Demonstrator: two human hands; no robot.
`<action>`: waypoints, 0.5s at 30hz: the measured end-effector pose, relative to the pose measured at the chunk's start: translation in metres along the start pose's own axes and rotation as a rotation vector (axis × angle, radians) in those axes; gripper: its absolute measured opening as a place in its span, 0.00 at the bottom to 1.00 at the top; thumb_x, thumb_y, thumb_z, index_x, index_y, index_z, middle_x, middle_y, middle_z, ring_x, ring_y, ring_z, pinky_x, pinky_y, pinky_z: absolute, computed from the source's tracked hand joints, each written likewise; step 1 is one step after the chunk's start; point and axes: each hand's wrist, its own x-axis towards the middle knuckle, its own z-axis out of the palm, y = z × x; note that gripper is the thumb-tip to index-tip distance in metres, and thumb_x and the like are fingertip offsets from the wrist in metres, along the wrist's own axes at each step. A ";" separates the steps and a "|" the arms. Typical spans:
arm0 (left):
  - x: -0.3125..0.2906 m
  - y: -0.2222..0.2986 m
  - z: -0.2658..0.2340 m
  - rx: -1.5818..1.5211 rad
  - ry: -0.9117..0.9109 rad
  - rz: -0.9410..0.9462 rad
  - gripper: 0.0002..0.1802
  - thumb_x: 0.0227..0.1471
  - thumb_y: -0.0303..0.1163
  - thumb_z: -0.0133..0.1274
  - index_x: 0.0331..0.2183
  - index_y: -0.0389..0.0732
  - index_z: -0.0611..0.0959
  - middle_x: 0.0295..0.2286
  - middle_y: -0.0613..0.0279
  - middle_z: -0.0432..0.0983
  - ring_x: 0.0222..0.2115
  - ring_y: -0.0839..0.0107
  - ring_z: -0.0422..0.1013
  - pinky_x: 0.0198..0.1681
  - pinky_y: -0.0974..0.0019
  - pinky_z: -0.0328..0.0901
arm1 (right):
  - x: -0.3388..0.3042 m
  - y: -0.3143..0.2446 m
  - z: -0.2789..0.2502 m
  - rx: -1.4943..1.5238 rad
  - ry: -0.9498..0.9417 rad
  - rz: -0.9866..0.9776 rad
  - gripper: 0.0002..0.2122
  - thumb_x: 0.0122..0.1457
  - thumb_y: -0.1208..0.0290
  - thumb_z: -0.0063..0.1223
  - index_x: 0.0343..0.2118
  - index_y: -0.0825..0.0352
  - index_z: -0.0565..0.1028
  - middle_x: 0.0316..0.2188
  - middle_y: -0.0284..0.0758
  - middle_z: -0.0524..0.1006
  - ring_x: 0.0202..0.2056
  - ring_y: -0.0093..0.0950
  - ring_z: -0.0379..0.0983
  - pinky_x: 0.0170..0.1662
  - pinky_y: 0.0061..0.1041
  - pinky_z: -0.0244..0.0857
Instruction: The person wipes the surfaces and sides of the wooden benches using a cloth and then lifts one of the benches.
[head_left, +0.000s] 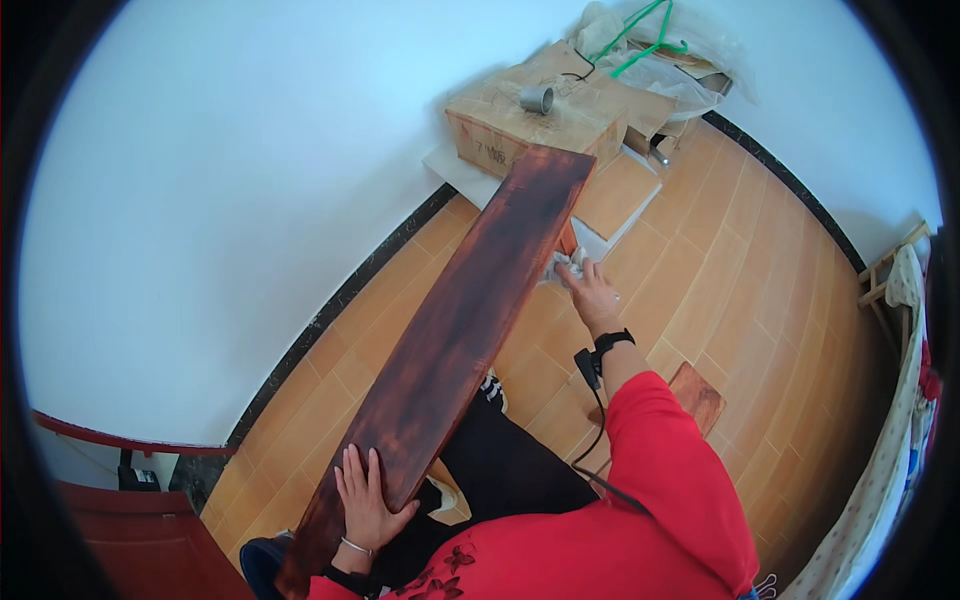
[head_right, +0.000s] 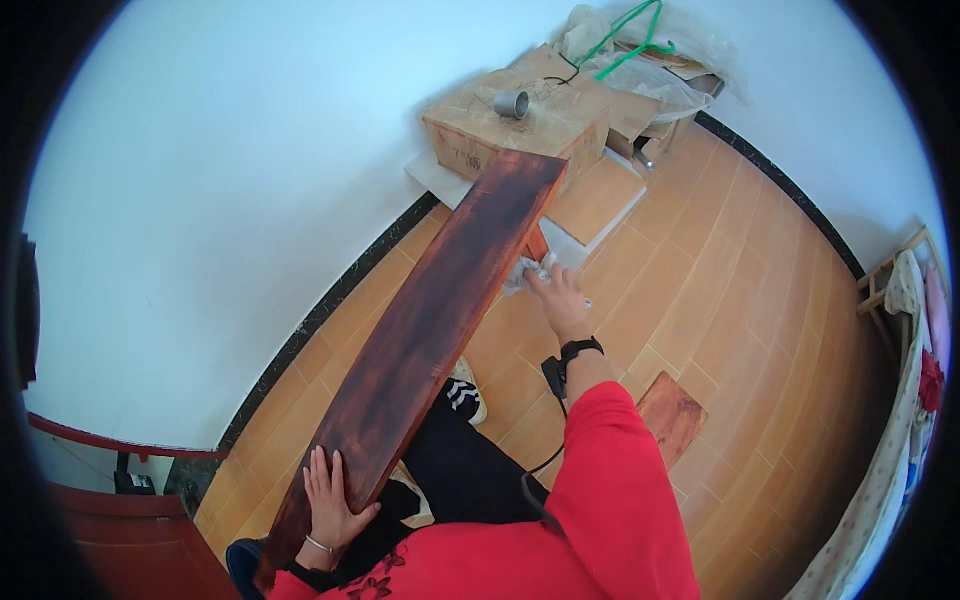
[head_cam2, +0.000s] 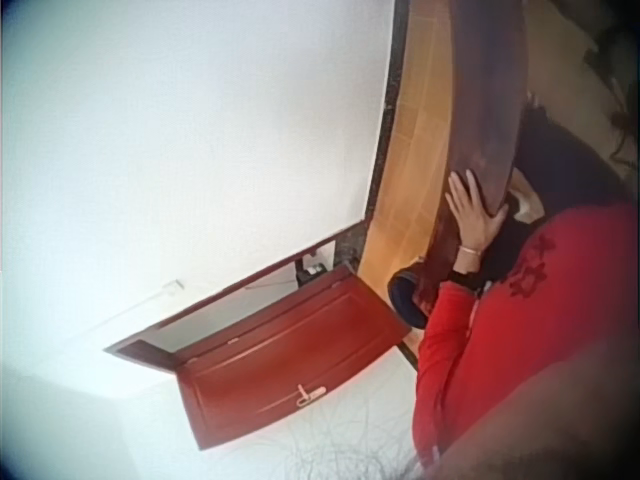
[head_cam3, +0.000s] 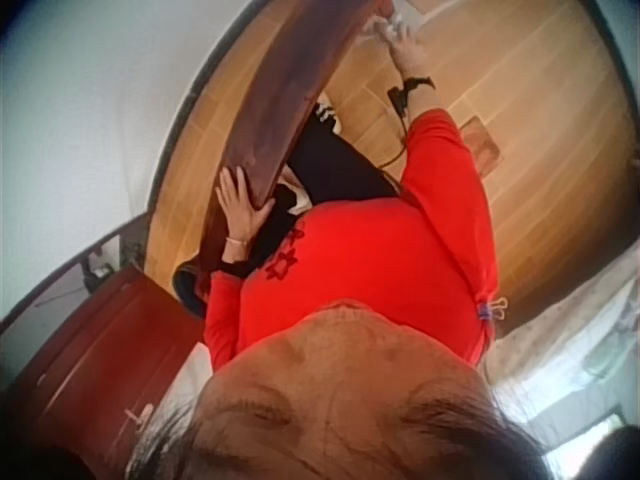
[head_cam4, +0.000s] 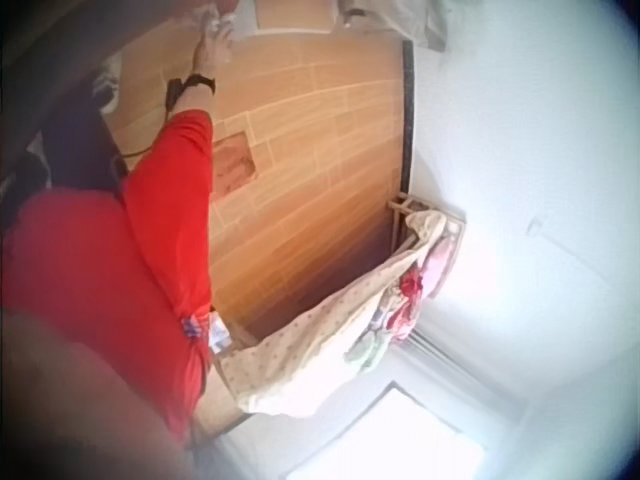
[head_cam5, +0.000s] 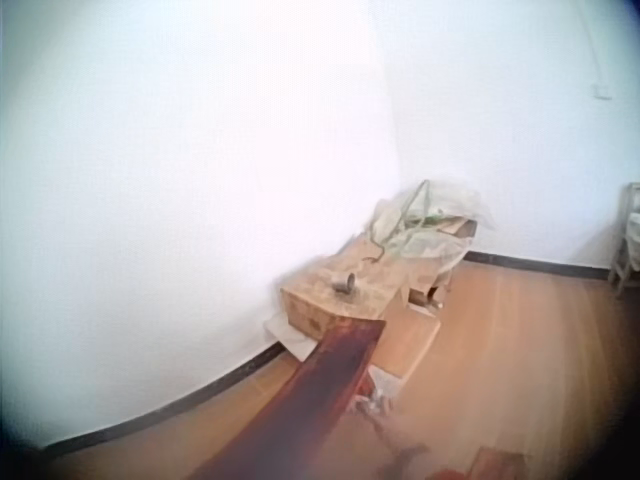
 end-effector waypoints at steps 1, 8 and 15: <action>-0.001 0.000 0.000 0.005 -0.002 -0.009 0.58 0.32 0.53 0.61 0.59 0.37 0.52 0.58 0.36 0.40 0.60 0.45 0.37 0.60 0.45 0.33 | -0.009 -0.001 0.012 -0.016 -0.090 0.046 0.19 0.51 0.72 0.47 0.46 0.43 0.69 0.46 0.38 0.66 0.45 0.37 0.66 0.38 0.33 0.69; 0.012 0.000 -0.003 -0.046 0.005 0.017 0.57 0.31 0.51 0.61 0.58 0.37 0.53 0.59 0.38 0.40 0.61 0.46 0.37 0.60 0.46 0.34 | -0.077 0.041 0.081 -0.123 -0.563 0.503 0.15 0.55 0.71 0.44 0.46 0.51 0.70 0.44 0.44 0.68 0.47 0.42 0.66 0.43 0.36 0.68; 0.012 -0.005 -0.002 -0.054 -0.025 -0.005 0.58 0.30 0.52 0.62 0.58 0.38 0.53 0.59 0.38 0.39 0.61 0.47 0.37 0.61 0.46 0.33 | -0.042 0.050 -0.003 0.438 0.230 0.514 0.21 0.49 0.72 0.55 0.49 0.55 0.68 0.40 0.48 0.71 0.43 0.45 0.68 0.43 0.37 0.66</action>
